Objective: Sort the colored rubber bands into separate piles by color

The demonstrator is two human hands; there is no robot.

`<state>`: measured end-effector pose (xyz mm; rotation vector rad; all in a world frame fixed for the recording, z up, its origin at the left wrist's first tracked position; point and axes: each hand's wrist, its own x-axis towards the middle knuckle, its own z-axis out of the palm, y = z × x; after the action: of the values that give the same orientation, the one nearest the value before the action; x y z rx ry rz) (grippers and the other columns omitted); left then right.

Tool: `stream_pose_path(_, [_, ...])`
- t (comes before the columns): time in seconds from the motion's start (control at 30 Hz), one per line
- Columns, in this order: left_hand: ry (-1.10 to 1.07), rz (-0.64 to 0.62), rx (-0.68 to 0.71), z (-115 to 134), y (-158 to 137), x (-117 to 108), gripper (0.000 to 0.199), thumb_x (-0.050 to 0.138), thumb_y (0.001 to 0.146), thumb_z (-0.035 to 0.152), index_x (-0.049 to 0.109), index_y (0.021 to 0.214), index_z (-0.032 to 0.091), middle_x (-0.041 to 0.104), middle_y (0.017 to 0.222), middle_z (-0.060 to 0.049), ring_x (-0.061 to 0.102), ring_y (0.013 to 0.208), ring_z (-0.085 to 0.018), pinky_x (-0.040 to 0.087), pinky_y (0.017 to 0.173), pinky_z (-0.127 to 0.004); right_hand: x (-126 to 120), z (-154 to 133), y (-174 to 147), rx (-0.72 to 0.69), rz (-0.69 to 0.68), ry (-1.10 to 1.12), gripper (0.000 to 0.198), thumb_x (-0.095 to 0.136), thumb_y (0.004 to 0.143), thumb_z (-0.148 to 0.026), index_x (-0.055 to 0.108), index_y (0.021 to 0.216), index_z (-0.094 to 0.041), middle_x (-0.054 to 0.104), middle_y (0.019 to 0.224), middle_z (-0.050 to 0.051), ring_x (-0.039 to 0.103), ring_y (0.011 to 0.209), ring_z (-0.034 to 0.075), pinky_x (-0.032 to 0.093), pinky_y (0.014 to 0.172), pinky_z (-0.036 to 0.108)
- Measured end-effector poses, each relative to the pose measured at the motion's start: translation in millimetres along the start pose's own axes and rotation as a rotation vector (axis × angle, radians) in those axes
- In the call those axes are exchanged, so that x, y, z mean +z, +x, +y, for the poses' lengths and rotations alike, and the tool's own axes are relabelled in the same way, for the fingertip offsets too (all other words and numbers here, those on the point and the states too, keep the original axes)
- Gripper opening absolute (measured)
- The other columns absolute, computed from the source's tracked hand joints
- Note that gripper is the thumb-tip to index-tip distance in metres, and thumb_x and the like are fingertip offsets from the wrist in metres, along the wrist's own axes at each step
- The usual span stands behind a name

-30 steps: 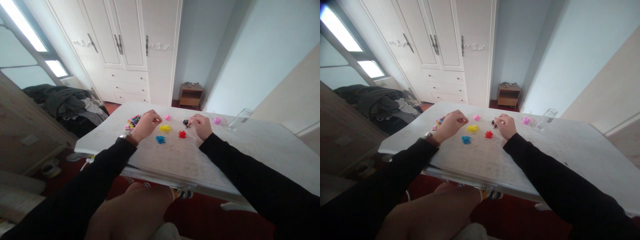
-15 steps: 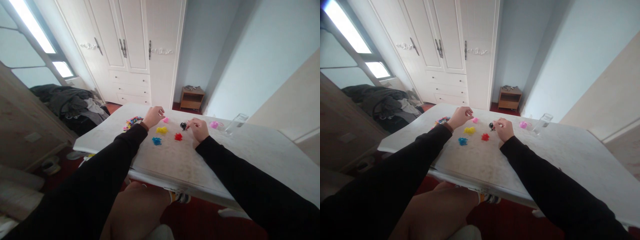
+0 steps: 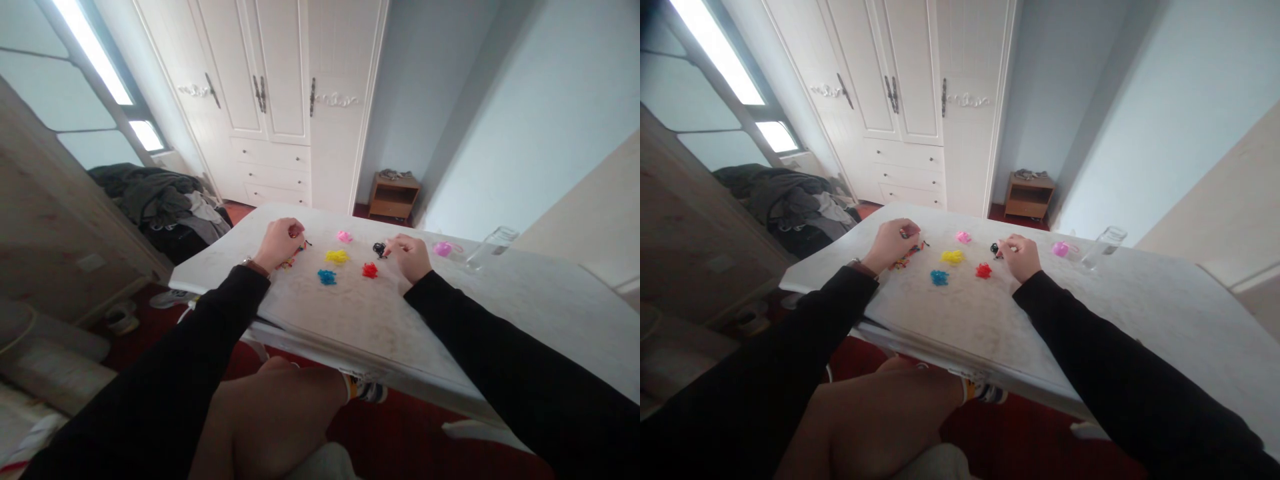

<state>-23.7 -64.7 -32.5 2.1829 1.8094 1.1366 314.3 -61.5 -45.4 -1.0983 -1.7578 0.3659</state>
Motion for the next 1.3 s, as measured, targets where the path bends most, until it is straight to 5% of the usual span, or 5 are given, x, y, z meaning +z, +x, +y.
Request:
stream_pose_path(0.17, [0.195,-0.067,0.103,2,-13,6,0.016,0.066,0.084,0.028,0.079,0.09,0.019,0.079,0.101,-0.012,0.064,0.112,-0.034,0.044,0.1,-0.052,-1,-3,-1,0.006,-0.019,-0.013,0.034,0.063,0.084,-0.035,0.07,0.053,-0.024,0.067,0.065,0.003,0.063,0.068,0.019,0.047,0.075,0.037])
stream_pose_path(0.37, [0.307,-0.108,0.204,8,-23,9,0.032,0.063,0.09,0.033,0.083,0.111,0.02,0.079,0.107,-0.014,0.056,0.117,-0.038,0.035,0.1,-0.059,1,-6,-3,0.016,-0.041,-0.023,0.033,0.065,0.083,-0.036,0.071,0.053,-0.024,0.068,0.067,0.004,0.065,0.071,0.021,0.048,0.077,0.038])
stream_pose_path(0.77, [0.309,-0.115,0.248,5,-25,14,0.024,0.061,0.089,0.024,0.083,0.09,0.017,0.079,0.099,-0.014,0.058,0.111,-0.036,0.036,0.096,-0.058,1,-9,-5,0.02,-0.063,-0.044,0.033,0.065,0.083,-0.038,0.072,0.054,-0.024,0.069,0.068,0.004,0.065,0.071,0.021,0.047,0.076,0.038])
stream_pose_path(1.07, [0.3,-0.149,0.32,10,-31,13,0.032,0.057,0.099,0.036,0.085,0.097,0.018,0.076,0.103,-0.015,0.057,0.11,-0.035,0.036,0.096,-0.057,2,-11,-6,0.014,-0.077,-0.05,0.031,0.065,0.084,-0.034,0.072,0.055,-0.024,0.069,0.069,0.005,0.065,0.071,0.02,0.047,0.075,0.038])
stream_pose_path(1.3, [0.302,-0.162,0.33,9,-29,13,0.028,0.057,0.095,0.025,0.082,0.087,0.017,0.078,0.099,-0.014,0.059,0.111,-0.035,0.035,0.095,-0.057,4,-9,-7,0.023,-0.071,-0.036,0.03,0.066,0.082,-0.034,0.073,0.055,-0.023,0.069,0.07,0.005,0.063,0.069,0.019,0.047,0.065,0.034])
